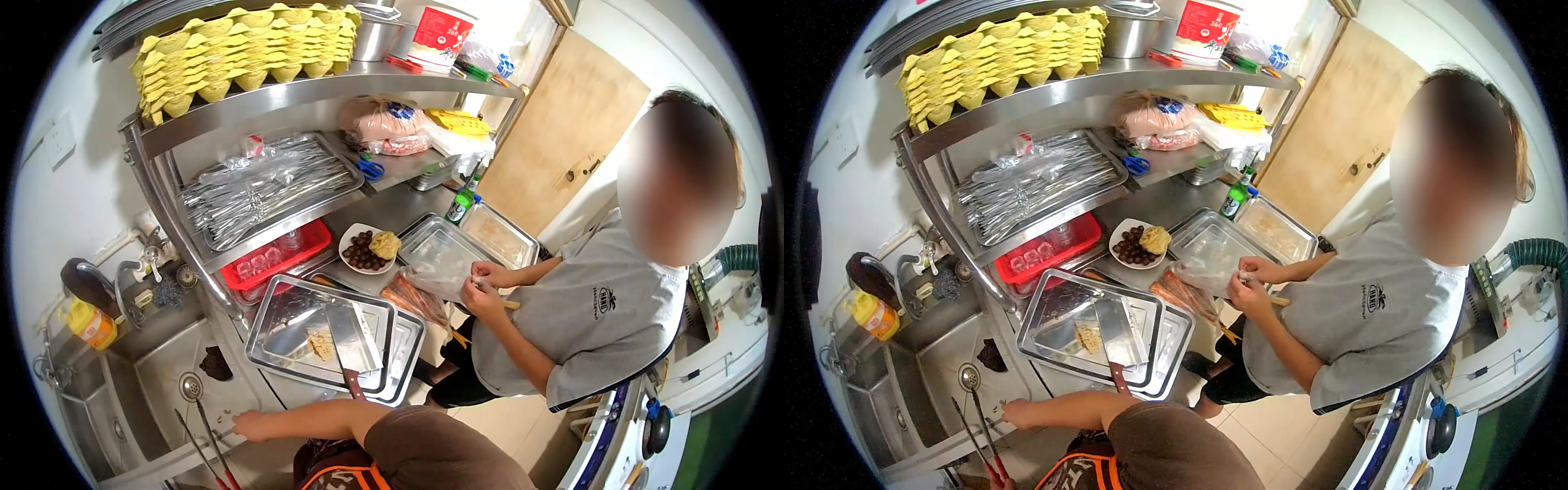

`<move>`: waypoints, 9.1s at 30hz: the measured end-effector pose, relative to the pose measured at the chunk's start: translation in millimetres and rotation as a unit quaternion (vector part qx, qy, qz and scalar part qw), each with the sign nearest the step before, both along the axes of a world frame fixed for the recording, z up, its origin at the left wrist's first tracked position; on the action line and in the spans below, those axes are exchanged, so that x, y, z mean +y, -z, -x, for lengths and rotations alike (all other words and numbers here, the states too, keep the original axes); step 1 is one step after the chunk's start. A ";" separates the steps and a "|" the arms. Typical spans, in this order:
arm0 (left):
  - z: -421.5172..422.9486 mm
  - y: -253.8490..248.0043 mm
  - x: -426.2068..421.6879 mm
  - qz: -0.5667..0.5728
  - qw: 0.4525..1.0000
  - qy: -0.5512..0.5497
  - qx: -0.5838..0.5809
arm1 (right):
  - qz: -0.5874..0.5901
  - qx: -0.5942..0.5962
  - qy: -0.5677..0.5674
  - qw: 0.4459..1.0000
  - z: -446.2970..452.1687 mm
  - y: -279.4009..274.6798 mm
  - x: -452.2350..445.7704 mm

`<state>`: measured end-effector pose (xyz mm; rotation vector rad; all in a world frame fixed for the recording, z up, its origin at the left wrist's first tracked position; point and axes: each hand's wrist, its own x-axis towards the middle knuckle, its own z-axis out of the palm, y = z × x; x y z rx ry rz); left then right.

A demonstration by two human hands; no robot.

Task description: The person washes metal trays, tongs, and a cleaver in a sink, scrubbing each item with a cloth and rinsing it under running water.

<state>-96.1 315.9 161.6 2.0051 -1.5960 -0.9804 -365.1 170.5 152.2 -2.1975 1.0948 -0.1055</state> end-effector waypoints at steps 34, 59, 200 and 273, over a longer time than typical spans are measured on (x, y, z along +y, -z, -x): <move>119.5 -78.5 14.2 0.045 0.778 -0.268 0.566 | -0.486 -0.382 0.098 0.780 -72.2 -75.2 65.3; 46.7 -82.5 233.8 0.119 0.815 -0.553 0.129 | -0.570 -0.222 -0.217 0.760 -207.7 -50.9 228.0; 192.7 -50.5 55.4 -0.016 0.928 0.295 0.226 | 0.224 0.068 0.562 0.793 174.4 -56.1 188.4; -26.4 24.8 -392.1 -0.208 0.942 0.138 0.224 | -0.081 0.081 0.369 0.922 -27.7 219.2 -207.1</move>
